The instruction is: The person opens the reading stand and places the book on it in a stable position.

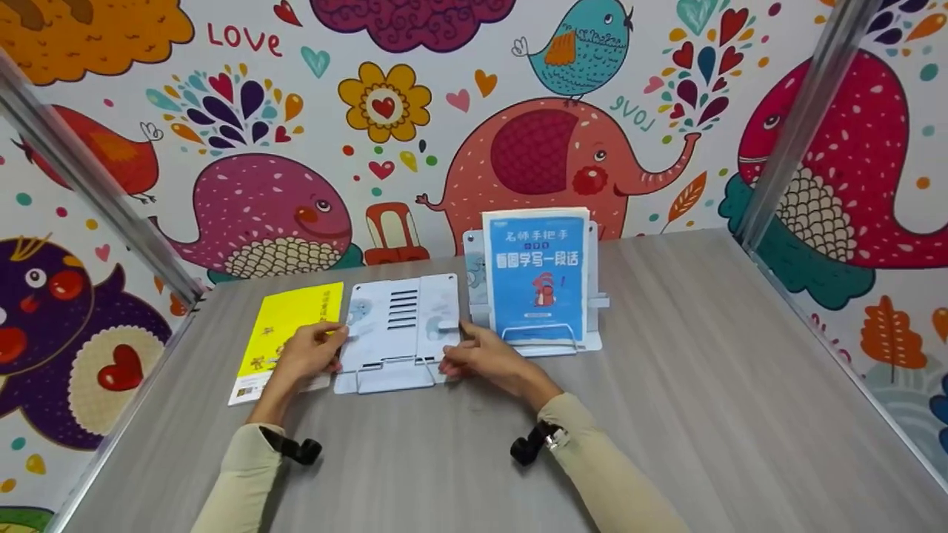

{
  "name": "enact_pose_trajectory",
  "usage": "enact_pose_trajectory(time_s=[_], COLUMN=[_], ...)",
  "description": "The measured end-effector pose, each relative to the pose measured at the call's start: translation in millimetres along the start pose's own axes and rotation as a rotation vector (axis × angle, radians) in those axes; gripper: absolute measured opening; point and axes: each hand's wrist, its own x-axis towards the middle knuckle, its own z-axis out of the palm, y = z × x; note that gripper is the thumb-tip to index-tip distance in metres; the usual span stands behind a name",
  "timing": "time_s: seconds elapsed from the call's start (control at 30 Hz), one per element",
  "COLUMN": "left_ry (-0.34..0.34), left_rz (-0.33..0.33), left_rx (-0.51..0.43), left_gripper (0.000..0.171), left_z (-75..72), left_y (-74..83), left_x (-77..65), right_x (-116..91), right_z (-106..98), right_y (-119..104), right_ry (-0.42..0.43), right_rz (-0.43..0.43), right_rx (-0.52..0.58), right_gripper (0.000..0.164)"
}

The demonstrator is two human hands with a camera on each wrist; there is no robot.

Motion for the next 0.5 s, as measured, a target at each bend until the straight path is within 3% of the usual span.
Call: enact_pose_trajectory(time_s=[0.1,0.3,0.5], left_ry=[0.024,0.085,0.117], left_rz=[-0.001,-0.053,0.001], left_rx=[-0.046,-0.239,-0.349], left_gripper=[0.041,0.041,0.030], left_z=[2.0,-0.2,-5.6], left_y=[0.2,-2.5,-2.9], left_x=[0.1,2.9,3.8], right_x=[-1.1,-2.3,-6.0], right_z=[-0.7,-0.3,0.8], right_y=[1.3,2.1,1.6], right_ry=[0.007,0.026,0.071], right_rz=[0.001,-0.028,-0.081], right_rx=[0.017,0.064,0.102], right_gripper=[0.094,0.091,0.078])
